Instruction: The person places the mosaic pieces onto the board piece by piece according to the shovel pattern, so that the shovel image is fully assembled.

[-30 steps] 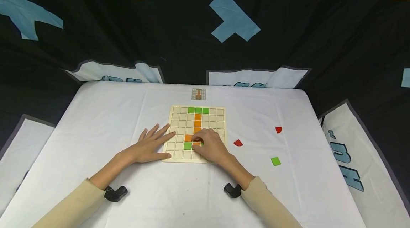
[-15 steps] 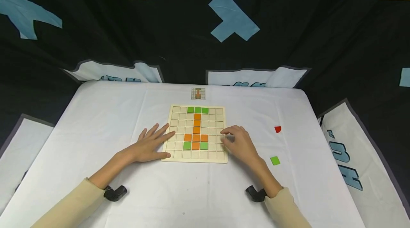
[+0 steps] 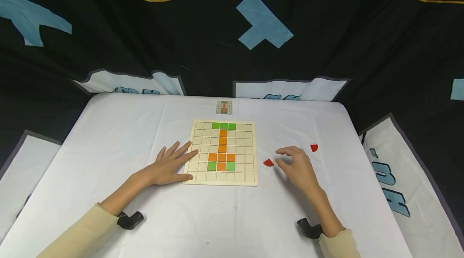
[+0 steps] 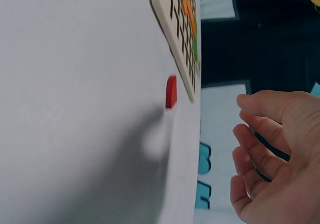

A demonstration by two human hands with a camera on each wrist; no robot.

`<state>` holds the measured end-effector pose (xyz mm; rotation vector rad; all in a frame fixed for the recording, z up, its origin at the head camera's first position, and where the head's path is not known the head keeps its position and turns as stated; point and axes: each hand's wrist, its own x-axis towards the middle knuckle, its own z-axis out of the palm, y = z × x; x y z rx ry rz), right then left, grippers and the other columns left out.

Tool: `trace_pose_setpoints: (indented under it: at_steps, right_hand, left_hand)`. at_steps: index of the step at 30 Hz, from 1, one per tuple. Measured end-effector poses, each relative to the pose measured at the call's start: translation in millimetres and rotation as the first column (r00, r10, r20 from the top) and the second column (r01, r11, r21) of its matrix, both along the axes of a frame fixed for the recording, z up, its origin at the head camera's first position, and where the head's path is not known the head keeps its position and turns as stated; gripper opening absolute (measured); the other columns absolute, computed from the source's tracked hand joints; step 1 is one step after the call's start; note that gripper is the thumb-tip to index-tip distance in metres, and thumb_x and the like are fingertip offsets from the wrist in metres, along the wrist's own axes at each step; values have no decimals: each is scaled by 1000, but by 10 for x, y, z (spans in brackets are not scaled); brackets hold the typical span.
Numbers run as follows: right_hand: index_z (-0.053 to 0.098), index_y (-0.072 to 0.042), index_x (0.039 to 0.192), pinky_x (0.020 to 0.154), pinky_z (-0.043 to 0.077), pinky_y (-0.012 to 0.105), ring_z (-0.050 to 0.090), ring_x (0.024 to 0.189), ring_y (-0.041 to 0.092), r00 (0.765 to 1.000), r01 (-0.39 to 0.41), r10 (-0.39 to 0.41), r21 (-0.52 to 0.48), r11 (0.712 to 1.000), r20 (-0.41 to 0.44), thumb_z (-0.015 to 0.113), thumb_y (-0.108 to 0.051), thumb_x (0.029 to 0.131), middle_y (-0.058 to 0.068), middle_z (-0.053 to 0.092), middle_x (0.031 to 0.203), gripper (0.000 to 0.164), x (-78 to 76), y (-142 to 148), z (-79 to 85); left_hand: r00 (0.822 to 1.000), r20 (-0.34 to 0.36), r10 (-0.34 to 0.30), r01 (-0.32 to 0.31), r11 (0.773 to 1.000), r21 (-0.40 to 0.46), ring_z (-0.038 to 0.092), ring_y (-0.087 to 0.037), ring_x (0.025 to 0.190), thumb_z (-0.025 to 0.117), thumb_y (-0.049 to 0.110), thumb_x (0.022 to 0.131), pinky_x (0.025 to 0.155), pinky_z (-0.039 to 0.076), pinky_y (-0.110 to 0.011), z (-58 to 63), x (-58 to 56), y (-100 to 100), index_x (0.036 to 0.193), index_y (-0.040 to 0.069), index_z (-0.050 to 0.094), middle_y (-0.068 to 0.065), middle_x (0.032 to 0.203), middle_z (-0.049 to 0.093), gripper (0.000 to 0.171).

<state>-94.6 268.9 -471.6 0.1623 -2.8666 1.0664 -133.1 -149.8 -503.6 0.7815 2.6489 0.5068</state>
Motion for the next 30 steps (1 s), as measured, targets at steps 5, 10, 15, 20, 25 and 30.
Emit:
trace_pose_setpoints:
  at_steps: [5,10,15,20,25,30]
  right_hand:
    - [73,-3,112,87,45,52,57,106,32,1000,19,-19,7,1000,-10,74,-6,88,13,68,114,24,86,167,28]
    - [72,-3,115,89,45,56,56,108,34,999,39,-39,-3,999,-11,73,-8,90,16,66,118,26,175,306,53]
    - [68,-2,121,91,44,58,56,112,38,998,56,-57,-15,998,-5,74,-10,90,19,63,125,33,246,447,76]
    - [63,-2,129,93,46,45,54,117,39,997,51,-51,2,999,60,74,-10,91,20,58,133,40,310,598,51]
    - [60,-2,134,89,41,15,50,123,40,985,35,-31,-20,999,169,71,-8,92,21,54,138,43,383,770,-32]
    - [59,-1,135,87,40,11,46,128,40,961,48,-31,-54,997,273,70,-5,91,23,51,142,46,444,892,-107]
  left_hand:
    - [1000,4,-1,1,1000,3,-1,-45,149,61,59,91,108,0,-73,-6,0,-9,157,20,34,-12,166,10,82]
    - [1000,4,0,0,1000,9,-1,-45,149,61,60,91,108,-1,-73,-23,-7,-10,157,20,34,-12,166,10,82]
    - [1000,5,1,-1,1000,10,-2,-44,149,61,61,91,109,-2,-73,-33,-11,-12,158,21,34,-11,166,10,82]
    - [1000,5,0,0,1000,9,-2,-44,149,61,60,91,109,-1,-73,-26,-9,-10,158,21,34,-11,166,10,82]
    - [1000,4,-2,2,1000,8,-1,-44,149,61,60,91,109,-1,-73,-15,-10,-8,158,20,33,-12,166,10,82]
    - [1000,4,-5,5,1000,7,-1,-44,149,61,60,91,108,0,-73,-19,-11,-12,158,21,33,-12,166,10,82]
